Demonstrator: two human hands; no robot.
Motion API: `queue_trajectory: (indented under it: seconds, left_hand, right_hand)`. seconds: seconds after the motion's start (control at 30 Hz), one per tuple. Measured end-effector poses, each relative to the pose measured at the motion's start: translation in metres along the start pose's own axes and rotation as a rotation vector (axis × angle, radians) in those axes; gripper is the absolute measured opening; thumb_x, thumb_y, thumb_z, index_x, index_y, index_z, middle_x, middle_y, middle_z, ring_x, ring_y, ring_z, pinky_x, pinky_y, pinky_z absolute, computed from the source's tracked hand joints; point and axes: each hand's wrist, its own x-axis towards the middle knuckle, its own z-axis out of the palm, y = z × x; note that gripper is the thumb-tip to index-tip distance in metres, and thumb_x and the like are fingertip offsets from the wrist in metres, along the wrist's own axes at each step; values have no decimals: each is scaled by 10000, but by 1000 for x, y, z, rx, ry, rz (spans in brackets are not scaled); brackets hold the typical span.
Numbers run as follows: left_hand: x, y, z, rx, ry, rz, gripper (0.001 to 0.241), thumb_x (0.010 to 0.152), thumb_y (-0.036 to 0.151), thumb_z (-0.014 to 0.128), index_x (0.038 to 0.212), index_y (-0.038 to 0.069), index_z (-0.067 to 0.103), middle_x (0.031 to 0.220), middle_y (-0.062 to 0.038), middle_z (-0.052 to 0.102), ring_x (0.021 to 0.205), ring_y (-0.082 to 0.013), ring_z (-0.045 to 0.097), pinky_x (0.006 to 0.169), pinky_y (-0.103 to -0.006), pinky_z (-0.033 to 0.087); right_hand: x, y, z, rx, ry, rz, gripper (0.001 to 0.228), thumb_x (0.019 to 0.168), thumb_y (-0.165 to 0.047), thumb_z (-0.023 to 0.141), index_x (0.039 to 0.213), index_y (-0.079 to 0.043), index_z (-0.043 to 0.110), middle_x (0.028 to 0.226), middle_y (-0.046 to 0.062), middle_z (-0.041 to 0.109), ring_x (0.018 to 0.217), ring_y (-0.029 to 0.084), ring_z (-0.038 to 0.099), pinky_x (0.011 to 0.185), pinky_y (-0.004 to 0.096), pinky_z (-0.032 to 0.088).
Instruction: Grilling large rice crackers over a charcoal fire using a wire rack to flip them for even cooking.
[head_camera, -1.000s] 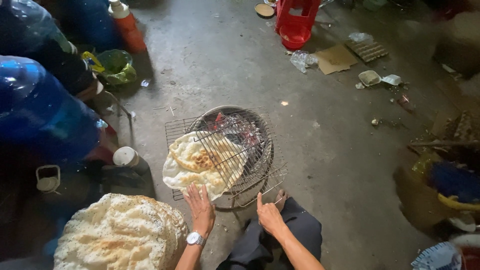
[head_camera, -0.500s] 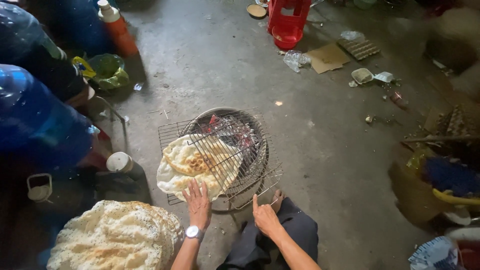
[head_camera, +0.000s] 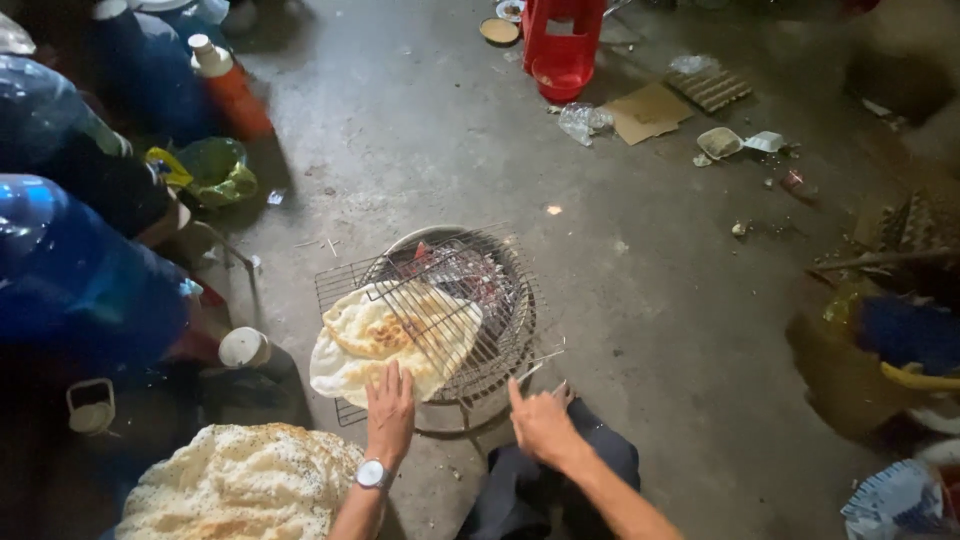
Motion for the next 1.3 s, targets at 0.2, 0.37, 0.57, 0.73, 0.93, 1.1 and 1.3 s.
queue_trajectory:
  seconds: [0.2,0.37,0.57,0.73,0.93,1.1,1.3]
  left_hand:
    - [93,-70,37,186,5,362,528,683,209,677,1177,97,526,1014,-71,525,882,-241,584,715,-401,448]
    - [105,-44,-148,-220,-144,233,421,730,45,628,1145,102,593,1067,-53,634,869,-255,683,746,-354,542]
    - [-29,-105,-229,-1012,-155,-517,282,747,8,697,1028,-23,702,829,-89,729,669,-166,603,625,-281,485]
    - [-187,-184,-184,-1463,190,-1165,281,858,-21,585,1104,-156,600,977,-242,645,836,-295,588,730,-364,451]
    - [-270,-209,-171,-1760,525,-1372,380,882,130,587,1223,-33,550,1091,-182,631,874,-242,604,724,-310,479]
    - [-327,-241,-95,-1638,695,-1650,370,851,227,686,1078,-61,633,958,-135,665,724,-179,607,534,-224,437]
    - [-338,-231,-79,-1925,895,-1609,357,883,142,617,1199,-21,582,1146,-122,643,968,-204,626,816,-268,508]
  right_hand:
    - [74,29,-146,185,186,-17,514,836,-172,576,1331,-51,513,619,157,663,595,352,672,623,484,532]
    - [143,36,-220,336,85,38,489,847,-157,508,1328,-71,480,618,117,566,539,261,497,500,385,426]
    - [122,21,-210,345,72,-27,150,826,-79,552,956,-20,507,619,99,591,486,247,519,490,378,476]
    - [53,10,-93,216,96,-129,582,802,-185,583,1352,-87,422,796,152,669,702,368,612,676,435,489]
    - [1,-1,44,87,4,-41,704,784,-202,598,1386,59,341,627,147,671,476,328,626,485,436,487]
    - [-11,3,102,37,-17,-22,733,777,-251,612,1389,55,348,718,201,674,591,376,651,580,457,512]
    - [-18,12,133,122,-53,-95,761,750,-169,623,1393,87,306,743,180,691,601,342,651,581,406,504]
